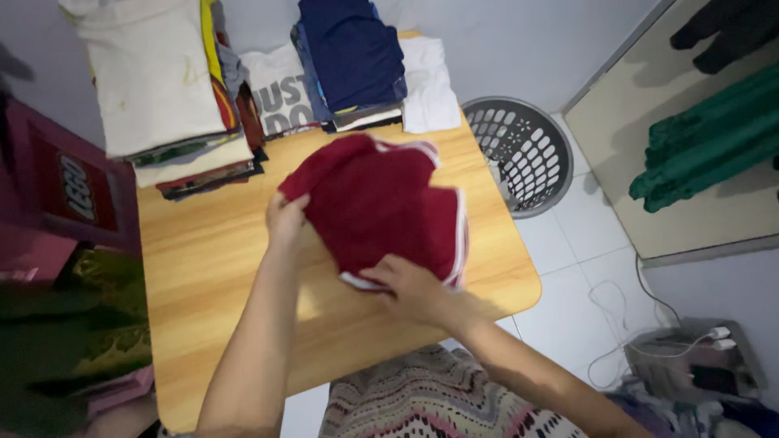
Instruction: The person folds several clean garments one by one on a wooden table. They smooth and fold a blue shirt, a dark blue shirt, a white t-shirt, a red t-shirt, and a grey t-shirt, stacking each folded item on the table.
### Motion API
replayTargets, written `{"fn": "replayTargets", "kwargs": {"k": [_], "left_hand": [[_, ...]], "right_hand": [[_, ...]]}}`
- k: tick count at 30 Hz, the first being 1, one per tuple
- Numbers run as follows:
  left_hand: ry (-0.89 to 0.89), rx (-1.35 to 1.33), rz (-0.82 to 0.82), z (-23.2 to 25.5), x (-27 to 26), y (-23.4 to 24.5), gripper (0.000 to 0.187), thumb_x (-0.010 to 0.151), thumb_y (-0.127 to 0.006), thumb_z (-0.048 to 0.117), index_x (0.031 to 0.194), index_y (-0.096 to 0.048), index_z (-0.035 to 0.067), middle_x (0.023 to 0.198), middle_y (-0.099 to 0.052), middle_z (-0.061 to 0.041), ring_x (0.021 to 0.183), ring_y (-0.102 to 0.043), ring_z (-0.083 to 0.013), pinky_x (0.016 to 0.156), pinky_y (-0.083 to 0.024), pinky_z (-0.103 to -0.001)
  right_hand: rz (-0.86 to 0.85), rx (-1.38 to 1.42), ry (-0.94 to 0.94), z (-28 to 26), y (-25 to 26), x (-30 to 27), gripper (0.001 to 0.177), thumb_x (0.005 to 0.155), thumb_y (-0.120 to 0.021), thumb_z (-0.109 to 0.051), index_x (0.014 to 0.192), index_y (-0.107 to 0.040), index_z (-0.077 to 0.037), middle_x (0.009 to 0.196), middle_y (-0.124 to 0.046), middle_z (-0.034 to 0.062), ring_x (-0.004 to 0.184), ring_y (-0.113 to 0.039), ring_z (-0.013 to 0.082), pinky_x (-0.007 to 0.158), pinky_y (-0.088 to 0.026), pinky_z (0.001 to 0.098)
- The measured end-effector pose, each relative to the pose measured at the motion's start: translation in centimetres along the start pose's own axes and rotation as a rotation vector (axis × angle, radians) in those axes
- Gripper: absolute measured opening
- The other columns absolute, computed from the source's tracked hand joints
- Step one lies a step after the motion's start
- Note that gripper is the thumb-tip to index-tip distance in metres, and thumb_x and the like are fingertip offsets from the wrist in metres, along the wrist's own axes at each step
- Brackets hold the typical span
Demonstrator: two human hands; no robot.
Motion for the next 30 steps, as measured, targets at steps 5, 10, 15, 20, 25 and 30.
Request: {"fn": "replayTargets", "kwargs": {"k": [5, 10, 15, 20, 25, 30], "left_hand": [[-0.117, 0.851, 0.170, -4.5, -3.8, 4.9, 0.044, 0.079, -0.077, 0.014, 0.120, -0.066, 0.003, 0.125, -0.065, -0.020, 0.116, -0.062, -0.0363, 0.099, -0.049, -0.043], [0.157, 1.371, -0.367, -7.9, -10.9, 2.9, 0.048, 0.078, -0.080, 0.020, 0.124, -0.069, 0.015, 0.136, -0.060, -0.014, 0.130, -0.054, -0.0339, 0.113, -0.044, -0.043], [0.138, 1.676, -0.558, -7.8, -15.7, 3.0, 0.084, 0.070, -0.079, 0.009, 0.146, -0.046, 0.020, 0.149, -0.042, -0.009, 0.144, -0.033, -0.0315, 0.118, -0.026, -0.057], [-0.091, 1.850, -0.555, -9.0, -16.6, 4.8, 0.086, 0.073, -0.079, 0.010, 0.150, -0.042, 0.019, 0.155, -0.037, -0.012, 0.145, -0.031, -0.0340, 0.116, -0.024, -0.060], [-0.387, 1.863, -0.318, -11.9, -15.5, 6.9, 0.061, 0.084, -0.067, 0.012, 0.143, -0.051, 0.015, 0.146, -0.049, -0.010, 0.134, -0.046, -0.0327, 0.108, -0.034, -0.056], [-0.298, 1.884, -0.369, -12.0, -15.2, 7.6, 0.032, 0.088, -0.060, 0.011, 0.120, -0.063, 0.011, 0.133, -0.061, -0.009, 0.124, -0.054, -0.0263, 0.101, -0.042, -0.044]], "right_hand": [[-0.145, 0.008, -0.119, 3.5, -4.3, -2.1, 0.043, 0.079, -0.071, -0.008, 0.122, -0.069, -0.008, 0.119, -0.064, 0.0122, 0.116, -0.062, 0.0331, 0.094, -0.053, 0.0418], [-0.292, -0.208, -0.363, 8.2, -5.1, -5.6, 0.032, 0.082, -0.074, -0.021, 0.112, -0.070, -0.012, 0.116, -0.064, 0.0113, 0.114, -0.061, 0.0324, 0.094, -0.051, 0.0441], [-0.254, -0.297, -0.308, 11.0, -6.6, -7.4, 0.041, 0.073, -0.078, -0.018, 0.111, -0.068, -0.009, 0.108, -0.063, 0.0147, 0.108, -0.061, 0.0357, 0.093, -0.051, 0.0451], [-0.079, -0.301, -0.219, 12.9, -7.6, -8.8, 0.045, 0.073, -0.077, -0.015, 0.114, -0.064, -0.004, 0.104, -0.064, 0.0163, 0.101, -0.061, 0.0369, 0.089, -0.050, 0.0467], [-0.144, -0.450, -0.247, 15.4, -8.2, -8.8, 0.020, 0.085, -0.066, -0.009, 0.105, -0.067, -0.010, 0.104, -0.065, 0.0134, 0.103, -0.063, 0.0325, 0.091, -0.052, 0.0432], [0.030, -0.383, -0.041, 15.4, -6.7, -6.9, 0.018, 0.087, -0.061, -0.013, 0.103, -0.059, -0.006, 0.105, -0.069, 0.0190, 0.099, -0.064, 0.0377, 0.088, -0.050, 0.0481]]}}
Point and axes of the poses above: each hand's wrist, its own x-axis towards the middle knuckle, its own y-axis out of the back of the hand, z = x × y, the point moved 1 cm from there along x, towards the middle knuckle
